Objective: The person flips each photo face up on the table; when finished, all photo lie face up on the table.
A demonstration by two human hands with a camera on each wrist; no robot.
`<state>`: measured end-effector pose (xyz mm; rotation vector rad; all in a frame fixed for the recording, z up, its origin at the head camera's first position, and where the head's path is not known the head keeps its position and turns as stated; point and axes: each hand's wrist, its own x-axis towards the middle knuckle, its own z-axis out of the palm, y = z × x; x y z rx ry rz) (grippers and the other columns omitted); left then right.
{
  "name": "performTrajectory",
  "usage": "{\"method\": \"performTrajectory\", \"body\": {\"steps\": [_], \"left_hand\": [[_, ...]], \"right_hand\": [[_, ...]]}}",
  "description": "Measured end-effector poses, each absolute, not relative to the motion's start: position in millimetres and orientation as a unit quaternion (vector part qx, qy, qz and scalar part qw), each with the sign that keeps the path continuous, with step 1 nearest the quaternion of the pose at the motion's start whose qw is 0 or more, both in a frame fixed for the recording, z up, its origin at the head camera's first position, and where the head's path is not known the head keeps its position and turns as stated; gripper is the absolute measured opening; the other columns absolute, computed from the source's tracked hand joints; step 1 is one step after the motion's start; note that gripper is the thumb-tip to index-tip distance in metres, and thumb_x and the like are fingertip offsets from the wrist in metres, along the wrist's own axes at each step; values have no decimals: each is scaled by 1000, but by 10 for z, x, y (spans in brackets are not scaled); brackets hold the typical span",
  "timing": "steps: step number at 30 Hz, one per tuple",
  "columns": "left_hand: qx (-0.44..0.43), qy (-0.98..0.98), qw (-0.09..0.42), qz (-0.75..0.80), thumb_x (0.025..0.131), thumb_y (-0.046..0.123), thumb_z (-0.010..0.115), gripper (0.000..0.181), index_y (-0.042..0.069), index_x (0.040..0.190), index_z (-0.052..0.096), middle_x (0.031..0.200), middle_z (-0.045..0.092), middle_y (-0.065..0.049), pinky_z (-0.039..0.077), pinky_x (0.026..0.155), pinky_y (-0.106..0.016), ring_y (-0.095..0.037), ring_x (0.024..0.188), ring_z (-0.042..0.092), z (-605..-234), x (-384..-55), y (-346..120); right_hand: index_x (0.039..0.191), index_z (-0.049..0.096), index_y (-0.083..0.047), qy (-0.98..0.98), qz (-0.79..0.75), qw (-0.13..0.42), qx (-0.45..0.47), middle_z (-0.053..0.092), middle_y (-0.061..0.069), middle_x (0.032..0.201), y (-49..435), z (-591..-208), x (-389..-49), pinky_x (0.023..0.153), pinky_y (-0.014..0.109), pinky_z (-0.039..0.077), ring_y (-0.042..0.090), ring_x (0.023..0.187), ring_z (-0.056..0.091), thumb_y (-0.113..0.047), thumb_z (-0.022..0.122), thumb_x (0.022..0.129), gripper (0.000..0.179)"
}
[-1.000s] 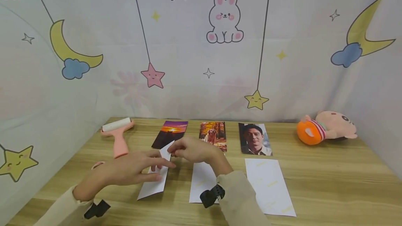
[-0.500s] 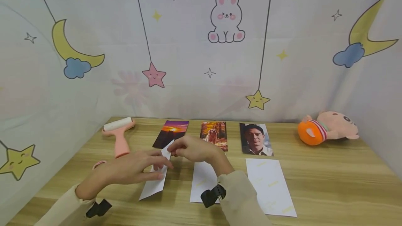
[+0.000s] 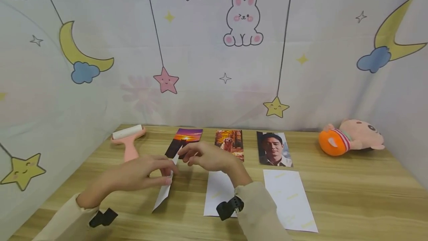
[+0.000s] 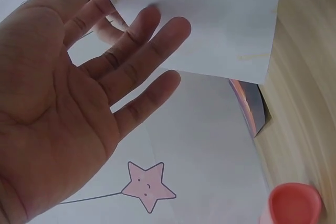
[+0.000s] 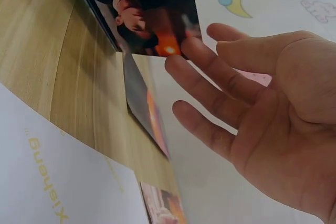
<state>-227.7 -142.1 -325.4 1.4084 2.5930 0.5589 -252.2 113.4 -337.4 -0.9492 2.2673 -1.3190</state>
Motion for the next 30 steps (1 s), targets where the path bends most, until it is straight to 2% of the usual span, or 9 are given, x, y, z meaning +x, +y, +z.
{"method": "performTrajectory", "body": {"steps": [4, 7, 14, 21, 26, 30], "left_hand": [[470, 858, 65, 197, 103, 40, 55, 19, 29, 113, 67, 105, 62, 16, 51, 79, -26, -2, 92, 60, -3200, -2299, -1472], [468, 857, 68, 203, 103, 40, 56, 20, 26, 111, 67, 104, 64, 16, 52, 77, -26, -1, 90, 61, -3156, -2313, -1506], [442, 869, 88, 205, 103, 39, 56, 22, 20, 105, 67, 95, 66, 16, 53, 74, -27, -1, 84, 63, -3049, -2314, -1619], [394, 891, 106, 198, 102, 43, 54, 24, 23, 101, 66, 89, 65, 16, 50, 68, -27, -4, 75, 59, -2967, -2311, -1741], [392, 892, 105, 197, 102, 33, 60, 15, 20, 97, 66, 81, 62, 13, 46, 59, -25, -5, 64, 51, -2921, -2318, -1816], [397, 891, 104, 192, 100, 24, 63, 10, 18, 93, 66, 75, 58, 12, 45, 57, -24, -4, 61, 48, -2901, -2332, -1860]], "right_hand": [[135, 59, -5, 802, -468, 176, -326, 65, 17, 118, 1145, -3392, -2534, 100, 44, 46, 33, 109, 64, -2, 48, 103, 35], [135, 59, -6, 804, -468, 181, -320, 66, 15, 117, 1142, -3410, -2540, 101, 46, 46, 33, 108, 64, -3, 49, 102, 34], [132, 62, -10, 811, -455, 196, -312, 66, 13, 115, 1119, -3444, -2532, 99, 45, 46, 25, 105, 65, -5, 50, 103, 31], [135, 60, -10, 827, -403, 222, -323, 68, 7, 118, 1072, -3498, -2516, 94, 38, 49, 18, 107, 63, -9, 55, 101, 35], [140, 56, -10, 825, -378, 256, -333, 66, 8, 126, 1042, -3531, -2502, 95, 37, 49, 19, 111, 63, -8, 55, 101, 39], [143, 53, -8, 824, -368, 263, -341, 64, 10, 130, 1011, -3547, -2493, 98, 37, 48, 22, 118, 61, -5, 53, 102, 41]]}}
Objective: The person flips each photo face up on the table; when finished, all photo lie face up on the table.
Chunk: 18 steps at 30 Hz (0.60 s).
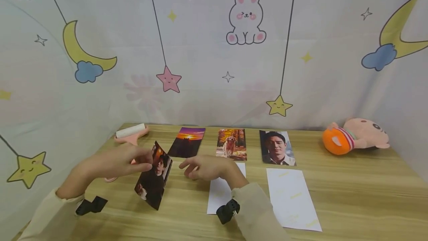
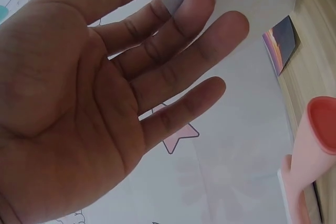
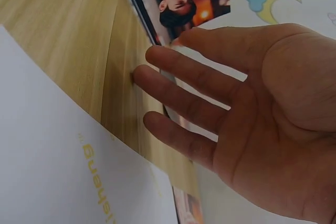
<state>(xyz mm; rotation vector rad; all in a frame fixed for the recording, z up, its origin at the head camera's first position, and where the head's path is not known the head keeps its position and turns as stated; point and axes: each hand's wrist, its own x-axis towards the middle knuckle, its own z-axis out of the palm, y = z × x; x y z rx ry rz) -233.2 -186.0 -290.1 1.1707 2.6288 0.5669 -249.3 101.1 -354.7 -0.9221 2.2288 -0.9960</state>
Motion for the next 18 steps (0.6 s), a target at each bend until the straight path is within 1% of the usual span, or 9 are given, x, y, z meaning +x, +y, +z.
{"method": "performTrajectory", "body": {"steps": [4, 8, 11, 13, 18], "left_hand": [[394, 892, 110, 191, 99, 22, 64, 10, 15, 91, 68, 76, 60, 13, 49, 60, -24, -2, 64, 53, -2904, -2358, -1871], [392, 890, 131, 193, 100, 22, 63, 12, 15, 93, 70, 80, 64, 12, 52, 65, -25, -3, 70, 59, -2937, -2389, -1866], [394, 887, 147, 192, 100, 22, 63, 12, 16, 92, 69, 80, 64, 12, 52, 66, -25, -3, 71, 60, -2995, -2414, -1843], [399, 883, 156, 194, 99, 22, 65, 11, 16, 90, 68, 78, 63, 12, 51, 65, -24, -3, 69, 58, -3042, -2426, -1824], [408, 875, 177, 191, 92, 16, 73, 6, 12, 89, 69, 74, 63, 12, 50, 62, -23, 0, 66, 57, -3150, -2446, -1787]], "right_hand": [[145, 51, -8, 824, -360, 262, -351, 62, 10, 135, 986, -3547, -2486, 101, 36, 46, 24, 127, 56, -4, 52, 101, 43], [146, 49, -8, 823, -358, 262, -355, 58, 9, 140, 974, -3561, -2488, 104, 36, 45, 24, 132, 52, -5, 52, 101, 45], [147, 49, -8, 822, -361, 260, -355, 56, 9, 142, 972, -3574, -2491, 105, 35, 44, 25, 132, 52, -6, 53, 101, 46], [146, 49, -7, 822, -361, 256, -358, 55, 9, 143, 968, -3582, -2493, 106, 36, 43, 26, 132, 52, -6, 53, 101, 45], [143, 52, -5, 833, -335, 249, -363, 53, 8, 145, 957, -3583, -2485, 110, 37, 37, 25, 135, 48, -6, 54, 101, 43]]}}
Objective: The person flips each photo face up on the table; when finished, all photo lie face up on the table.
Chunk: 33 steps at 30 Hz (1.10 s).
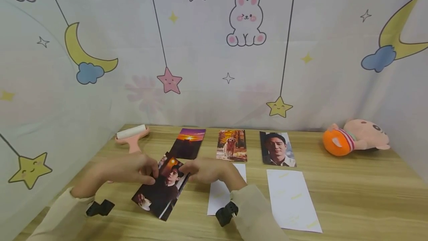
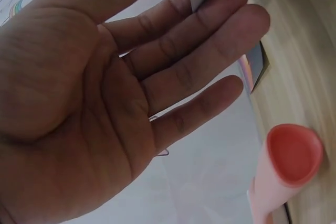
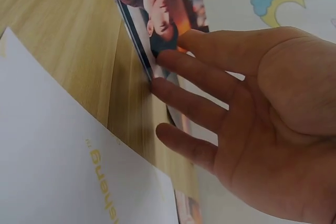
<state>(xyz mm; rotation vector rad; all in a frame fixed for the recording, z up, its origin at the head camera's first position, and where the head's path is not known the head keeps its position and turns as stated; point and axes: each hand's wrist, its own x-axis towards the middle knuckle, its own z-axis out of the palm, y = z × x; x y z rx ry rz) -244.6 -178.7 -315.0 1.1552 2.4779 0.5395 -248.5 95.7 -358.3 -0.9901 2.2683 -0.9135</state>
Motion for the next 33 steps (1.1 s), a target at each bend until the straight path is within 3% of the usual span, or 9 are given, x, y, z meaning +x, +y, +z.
{"method": "performTrajectory", "body": {"steps": [6, 16, 23, 33], "left_hand": [[402, 872, 206, 186, 85, 13, 79, 13, 9, 93, 70, 77, 65, 11, 51, 66, -23, 0, 69, 59, -3233, -2450, -1723], [368, 871, 272, 179, 85, 12, 79, 30, 13, 108, 61, 69, 63, 8, 49, 61, -23, -7, 60, 62, -3297, -2423, -1669], [375, 877, 257, 155, 83, 11, 81, 39, 16, 115, 59, 64, 61, 9, 49, 65, -23, -5, 55, 60, -3341, -2428, -1665], [374, 876, 257, 163, 83, 12, 80, 38, 17, 115, 60, 70, 61, 9, 47, 62, -23, -3, 63, 56, -3326, -2507, -1674]], "right_hand": [[142, 54, -6, 855, -290, 240, -357, 54, 4, 145, 963, -3560, -2462, 114, 39, 32, 21, 140, 41, -7, 56, 101, 42], [142, 55, -7, 861, -273, 239, -355, 54, 3, 144, 940, -3550, -2446, 114, 40, 32, 20, 140, 40, -4, 56, 100, 42], [140, 57, -10, 866, -275, 233, -347, 55, 2, 143, 916, -3557, -2441, 114, 41, 32, 19, 140, 40, -5, 58, 100, 41], [133, 62, -8, 859, -333, 148, -358, 65, 6, 129, 1085, -3572, -2489, 102, 39, 46, 21, 122, 59, -3, 53, 100, 35]]}}
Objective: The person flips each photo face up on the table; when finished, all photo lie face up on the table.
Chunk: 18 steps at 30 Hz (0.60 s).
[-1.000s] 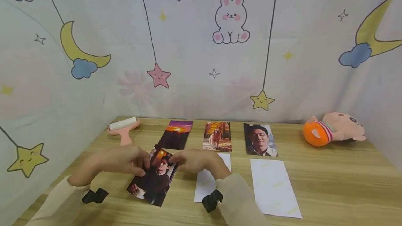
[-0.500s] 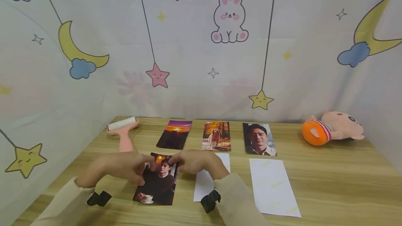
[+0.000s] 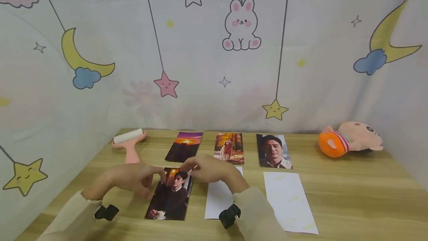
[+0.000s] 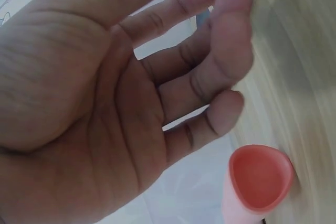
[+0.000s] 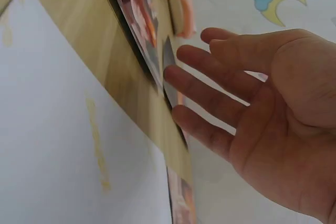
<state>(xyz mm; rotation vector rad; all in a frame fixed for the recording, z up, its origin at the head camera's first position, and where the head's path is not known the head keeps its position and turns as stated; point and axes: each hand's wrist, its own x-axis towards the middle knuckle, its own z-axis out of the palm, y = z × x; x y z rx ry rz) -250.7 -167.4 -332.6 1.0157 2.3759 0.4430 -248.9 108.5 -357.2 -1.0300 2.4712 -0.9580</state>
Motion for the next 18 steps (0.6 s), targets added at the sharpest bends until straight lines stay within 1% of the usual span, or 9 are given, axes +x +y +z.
{"method": "performTrajectory", "body": {"steps": [2, 4, 9, 11, 13, 18], "left_hand": [[384, 874, 250, 159, 82, 12, 80, 37, 18, 113, 60, 70, 60, 8, 47, 62, -23, -3, 64, 56, -3320, -2526, -1668], [393, 873, 245, 153, 83, 13, 80, 36, 19, 113, 60, 71, 60, 9, 48, 63, -24, -3, 65, 56, -3310, -2547, -1645], [402, 872, 240, 144, 84, 15, 80, 35, 17, 114, 61, 79, 61, 8, 48, 66, -25, -4, 70, 56, -3262, -2594, -1530], [402, 871, 242, 146, 85, 15, 80, 35, 15, 115, 62, 81, 62, 8, 48, 67, -25, -5, 71, 57, -3248, -2613, -1467], [397, 872, 247, 145, 86, 15, 80, 35, 14, 115, 62, 80, 62, 7, 48, 67, -26, -5, 70, 56, -3238, -2630, -1397], [400, 875, 242, 128, 86, 19, 79, 35, 15, 116, 62, 75, 60, 8, 47, 66, -26, -5, 67, 55, -3238, -2663, -1203]], "right_hand": [[133, 62, -7, 856, -351, 149, -349, 66, 7, 127, 1144, -3546, -2498, 101, 41, 47, 22, 120, 60, -2, 52, 101, 34], [133, 62, -4, 849, -371, 152, -345, 66, 10, 126, 1211, -3528, -2510, 99, 40, 48, 25, 118, 61, 1, 50, 101, 35], [131, 59, 3, 835, -396, 151, -352, 64, 19, 125, 1371, -3517, -2518, 96, 33, 51, 33, 116, 63, 9, 45, 98, 36], [130, 59, 4, 838, -392, 147, -350, 65, 19, 125, 1427, -3525, -2506, 95, 30, 51, 33, 115, 63, 9, 45, 98, 36], [129, 61, 3, 843, -386, 141, -348, 65, 18, 124, 1480, -3529, -2489, 94, 30, 51, 31, 115, 63, 8, 47, 99, 34], [129, 63, 0, 858, -357, 127, -346, 67, 15, 121, 1627, -3526, -2449, 95, 34, 50, 29, 114, 63, 5, 51, 98, 33]]}}
